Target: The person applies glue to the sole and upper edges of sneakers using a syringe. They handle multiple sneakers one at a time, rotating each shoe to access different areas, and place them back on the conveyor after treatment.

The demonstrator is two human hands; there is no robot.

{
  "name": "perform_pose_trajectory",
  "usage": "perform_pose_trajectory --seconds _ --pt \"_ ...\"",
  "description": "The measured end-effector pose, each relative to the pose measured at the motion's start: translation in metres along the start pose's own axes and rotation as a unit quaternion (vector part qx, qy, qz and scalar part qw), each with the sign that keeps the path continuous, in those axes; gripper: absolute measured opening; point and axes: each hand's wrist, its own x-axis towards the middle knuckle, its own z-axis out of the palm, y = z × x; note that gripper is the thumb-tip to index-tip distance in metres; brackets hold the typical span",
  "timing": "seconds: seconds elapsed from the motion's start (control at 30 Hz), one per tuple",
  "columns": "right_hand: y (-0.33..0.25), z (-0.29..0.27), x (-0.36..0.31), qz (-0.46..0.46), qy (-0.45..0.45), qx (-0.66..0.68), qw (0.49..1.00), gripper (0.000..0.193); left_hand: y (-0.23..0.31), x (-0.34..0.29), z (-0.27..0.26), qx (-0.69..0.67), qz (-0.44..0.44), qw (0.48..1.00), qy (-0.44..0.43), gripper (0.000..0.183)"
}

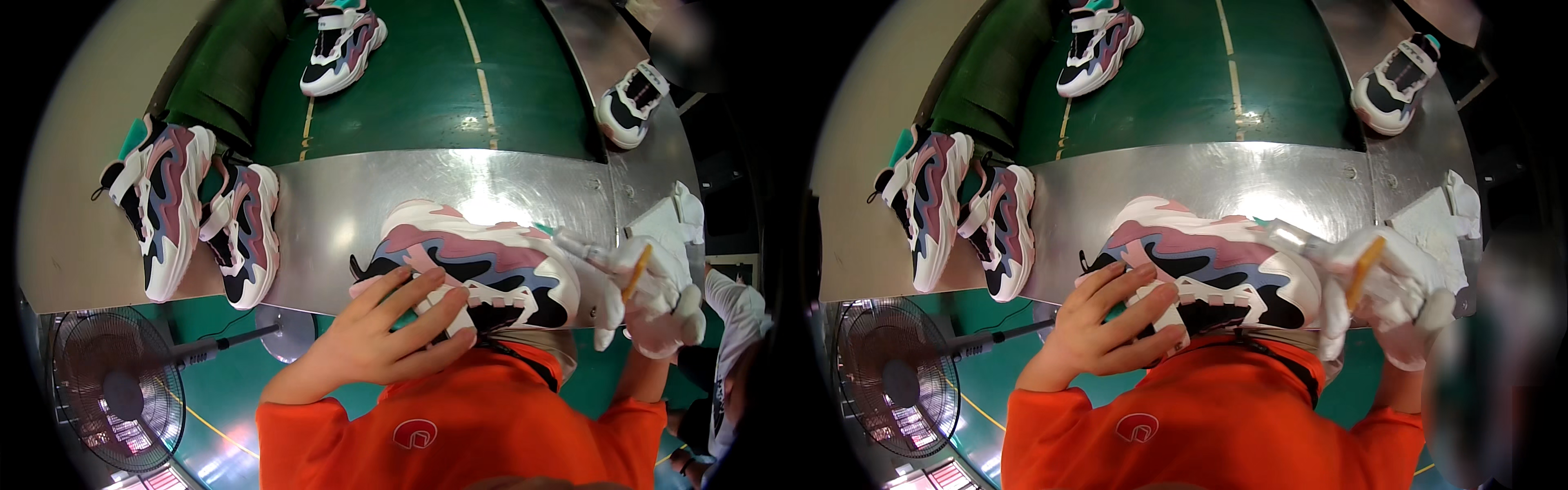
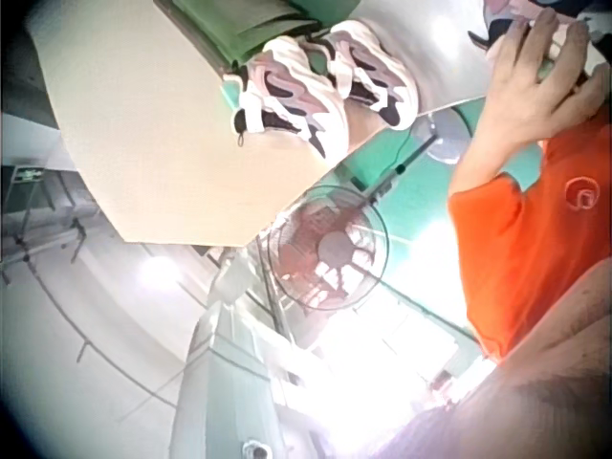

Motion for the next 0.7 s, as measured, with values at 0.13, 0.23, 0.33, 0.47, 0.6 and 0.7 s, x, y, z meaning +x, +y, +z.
perform_pose_trajectory --seconds 0.13,0.23,0.33,0.47,0.6,0.7 --pt "0.014 0.015 0.034 0.076 -0.032 -0.001 0.997 0.112 0.0 0.0 -0.002 -0.003 -0.018 1.0 -0.009 0.027" --pt "0.03 0.02 0.049 0.062 -0.077 0.058 0.993 0.113 -0.002 -0.001 -0.002 -0.017 -0.018 1.0 -0.007 0.026" --pt "0.028 0.023 0.057 0.11 -0.067 0.067 0.989 0.111 -0.002 -0.002 -0.002 -0.004 -0.019 1.0 0.003 0.024" --pt "0.03 0.023 0.064 0.09 -0.077 0.07 0.991 0.103 0.0 -0.004 0.004 0.004 -0.029 0.999 0.03 0.021" --pt "0.027 0.021 0.071 0.123 -0.081 0.058 0.987 0.105 -0.002 -0.006 0.008 0.0 -0.024 0.999 0.048 0.02" --pt "0.028 0.017 0.071 0.192 -0.076 0.121 0.971 0.098 -0.004 -0.007 0.011 0.006 -0.016 0.999 0.041 0.019"
